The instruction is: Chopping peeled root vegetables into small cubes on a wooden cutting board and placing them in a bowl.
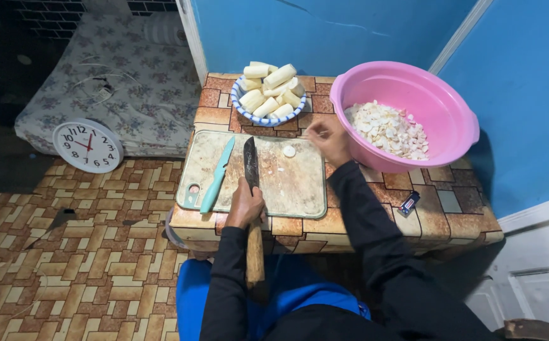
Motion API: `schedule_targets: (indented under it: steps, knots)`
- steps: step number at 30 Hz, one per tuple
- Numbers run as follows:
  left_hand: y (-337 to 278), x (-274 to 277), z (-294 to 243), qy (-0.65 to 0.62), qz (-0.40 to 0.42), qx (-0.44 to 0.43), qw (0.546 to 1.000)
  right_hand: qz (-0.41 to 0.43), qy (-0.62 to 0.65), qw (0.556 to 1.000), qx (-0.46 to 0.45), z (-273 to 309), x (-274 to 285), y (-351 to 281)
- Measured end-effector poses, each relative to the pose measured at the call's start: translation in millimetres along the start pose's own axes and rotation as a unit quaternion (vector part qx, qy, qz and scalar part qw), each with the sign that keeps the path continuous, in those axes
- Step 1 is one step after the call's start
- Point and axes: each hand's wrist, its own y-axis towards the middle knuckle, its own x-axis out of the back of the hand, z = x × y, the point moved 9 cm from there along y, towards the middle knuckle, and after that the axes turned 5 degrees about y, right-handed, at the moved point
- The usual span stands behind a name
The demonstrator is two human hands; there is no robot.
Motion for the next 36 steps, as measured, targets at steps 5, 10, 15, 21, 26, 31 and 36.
schedule_targets:
  steps: [5,10,15,21,26,31,36]
  knots:
    - [0,-1,-2,0.015,0.009,0.001,1.0,-0.131,-0.158,0.973,0.105,48,102,22]
    - [6,-3,7,-0.005,0.007,0.001,1.0,0.027,-0.448,0.891,-0.071,-90,124,24]
    - [24,-10,27,0.011,0.002,-0.002,1.0,-0.148,-0.339,0.893,0.255,53,92,5]
    - [-2,0,-4,0.009,0.007,0.002,1.0,0.133,-0.266,0.95,0.091,-52,-57,-20]
    - [-3,1,-2,0.0,0.014,0.001,1.0,0.187,-0.26,0.946,-0.056,-109,-84,-30]
    - [-10,4,-9,0.0,0.016,0.003,1.0,0.161,-0.172,0.963,-0.133,-75,-77,-30]
    - [-24,-10,-34,0.11,0.056,-0.04,0.992,0.127,-0.168,0.976,-0.054,-73,-84,-26]
